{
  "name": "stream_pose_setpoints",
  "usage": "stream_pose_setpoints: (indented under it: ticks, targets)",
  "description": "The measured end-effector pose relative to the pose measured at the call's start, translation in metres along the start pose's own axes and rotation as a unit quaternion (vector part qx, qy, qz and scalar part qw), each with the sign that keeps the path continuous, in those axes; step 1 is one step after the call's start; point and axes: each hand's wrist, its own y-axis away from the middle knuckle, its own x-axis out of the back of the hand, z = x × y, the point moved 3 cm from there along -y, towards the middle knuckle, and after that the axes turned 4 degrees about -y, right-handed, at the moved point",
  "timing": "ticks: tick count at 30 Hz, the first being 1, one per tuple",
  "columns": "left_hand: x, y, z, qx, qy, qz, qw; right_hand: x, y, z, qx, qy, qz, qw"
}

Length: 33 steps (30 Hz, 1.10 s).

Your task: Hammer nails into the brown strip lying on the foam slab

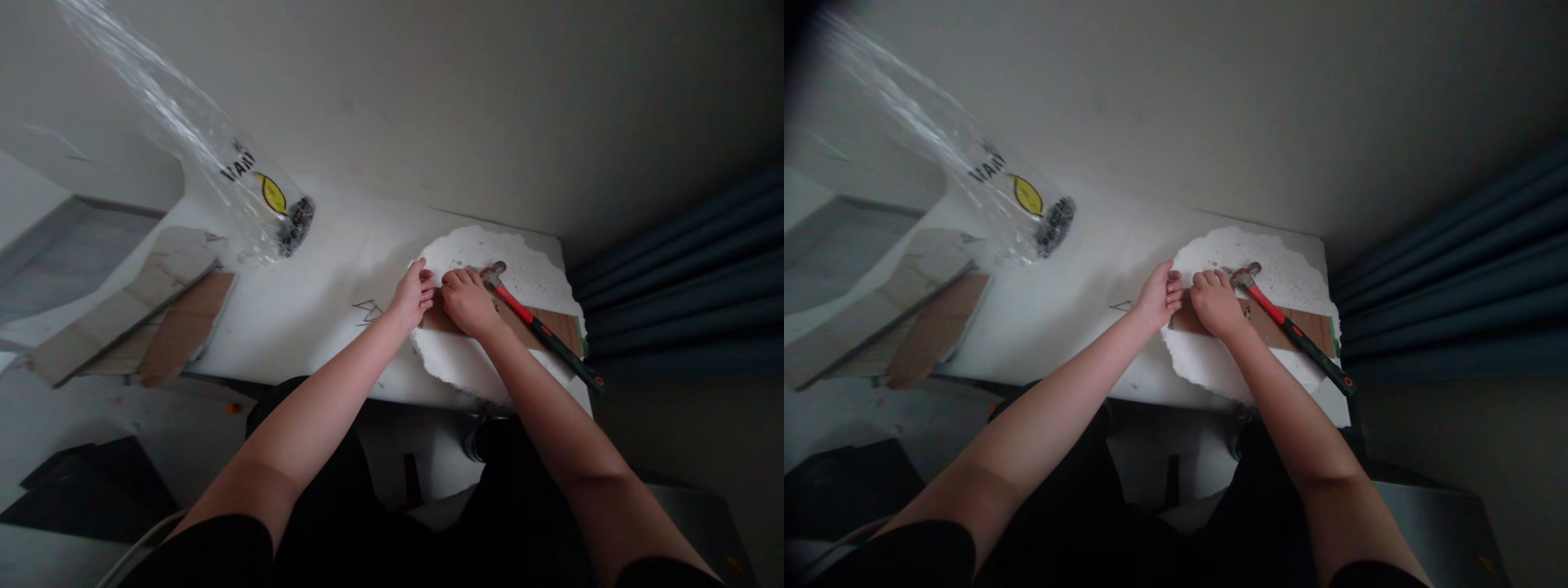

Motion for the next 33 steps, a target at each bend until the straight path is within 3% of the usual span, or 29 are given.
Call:
stream_pose_setpoints:
  ticks: [14, 21, 33]
  targets:
    - [0.000, -0.001, -0.002, 0.004, -0.020, -0.018, 1.000, 0.002, 0.002, -0.001, -0.023, 0.018, 0.008, 1.000]
    - [-0.002, 0.002, -0.001, 0.007, -0.015, -0.018, 1.000, 0.003, 0.003, -0.001, -0.016, 0.016, -0.026, 0.999]
    - [0.002, -0.002, -0.009, 0.055, 0.048, -0.039, 0.997, -0.005, 0.002, 0.000, -0.065, 0.000, -0.058, 0.996]
